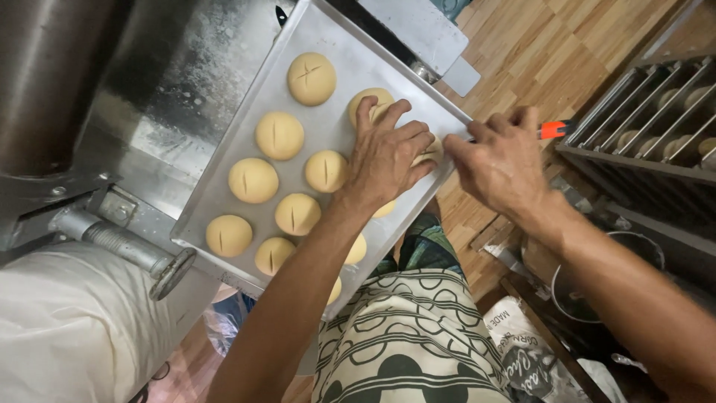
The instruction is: Brushing dough buns with egg wash and scoring them with a knife on baking trays
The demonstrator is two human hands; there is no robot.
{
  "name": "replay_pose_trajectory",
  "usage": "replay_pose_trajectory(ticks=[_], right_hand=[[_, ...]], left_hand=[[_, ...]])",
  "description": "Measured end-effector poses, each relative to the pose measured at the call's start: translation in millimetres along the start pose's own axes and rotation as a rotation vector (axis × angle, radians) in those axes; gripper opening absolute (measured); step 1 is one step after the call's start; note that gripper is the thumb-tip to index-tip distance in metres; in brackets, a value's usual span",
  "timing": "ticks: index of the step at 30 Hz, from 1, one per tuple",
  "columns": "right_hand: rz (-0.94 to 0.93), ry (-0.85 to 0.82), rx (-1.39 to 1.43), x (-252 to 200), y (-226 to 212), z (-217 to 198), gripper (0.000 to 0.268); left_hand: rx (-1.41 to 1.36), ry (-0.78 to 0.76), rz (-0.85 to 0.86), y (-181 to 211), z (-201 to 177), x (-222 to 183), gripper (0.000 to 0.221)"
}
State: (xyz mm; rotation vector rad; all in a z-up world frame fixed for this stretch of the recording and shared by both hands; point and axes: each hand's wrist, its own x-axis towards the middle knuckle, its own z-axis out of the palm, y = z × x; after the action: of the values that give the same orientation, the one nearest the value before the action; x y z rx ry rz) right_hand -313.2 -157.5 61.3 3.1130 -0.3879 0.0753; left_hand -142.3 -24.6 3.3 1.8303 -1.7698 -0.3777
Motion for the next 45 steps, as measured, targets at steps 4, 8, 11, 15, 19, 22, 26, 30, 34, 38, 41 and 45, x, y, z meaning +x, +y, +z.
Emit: replay_pose_trajectory(ticks=[4, 8, 11, 15, 19, 22, 26, 30, 34, 38, 41, 45], right_hand=[[-0.011, -0.079, -0.221, -16.3, 32.4, -27.1, 0.009], [0.005, -0.109, -0.410, -36.0, 76.4, -40.5, 0.008], [0.137, -0.348, -0.408, -35.5, 67.7, -63.3, 0.013], [0.136, -0.229, -0.222, -36.3, 48.6, -58.1, 0.008], [0.105, -0.152, -0.012, -27.7, -0.9, -54.4, 0.009], [-0.001, -0.069, 0.063, -30.5, -26.2, -23.1, 0.007], [-0.063, 0.054, 0.087, -12.6, -67.4, -19.5, 0.009], [-0.099, 0.116, 0.079, -6.1, -88.0, -7.9, 0.014], [-0.115, 0.145, 0.085, -1.0, -97.6, -4.2, 0.015], [-0.124, 0.140, 0.088, 3.1, -102.5, -10.1, 0.014], [-0.121, 0.125, 0.073, 3.9, -105.1, -12.9, 0.014], [-0.133, 0.093, 0.064, 4.9, -99.6, -12.2, 0.011]], left_hand=[[0.009, -0.023, -0.006, -0.1, 0.5, -2.2, 0.034], [0.002, -0.012, -0.002, 1.2, -14.1, -10.7, 0.040], [0.096, 0.054, 0.022, 5.4, -30.3, -23.3, 0.058], [0.116, 0.092, -0.096, 9.6, -56.9, -51.1, 0.061], [0.141, 0.046, -0.243, 21.7, -79.8, -86.8, 0.064], [0.013, 0.072, -0.233, 17.2, -63.4, -110.2, 0.069], [-0.005, 0.088, -0.233, 20.8, -53.0, -115.0, 0.066], [0.002, 0.098, -0.213, 23.0, -41.0, -111.6, 0.062], [0.019, 0.139, -0.217, 24.7, -33.6, -108.4, 0.054], [0.004, 0.157, -0.221, 25.3, -28.6, -107.6, 0.045], [-0.007, 0.176, -0.233, 25.4, -26.5, -106.7, 0.041], [-0.018, 0.143, -0.239, 24.9, -30.1, -105.4, 0.035]])
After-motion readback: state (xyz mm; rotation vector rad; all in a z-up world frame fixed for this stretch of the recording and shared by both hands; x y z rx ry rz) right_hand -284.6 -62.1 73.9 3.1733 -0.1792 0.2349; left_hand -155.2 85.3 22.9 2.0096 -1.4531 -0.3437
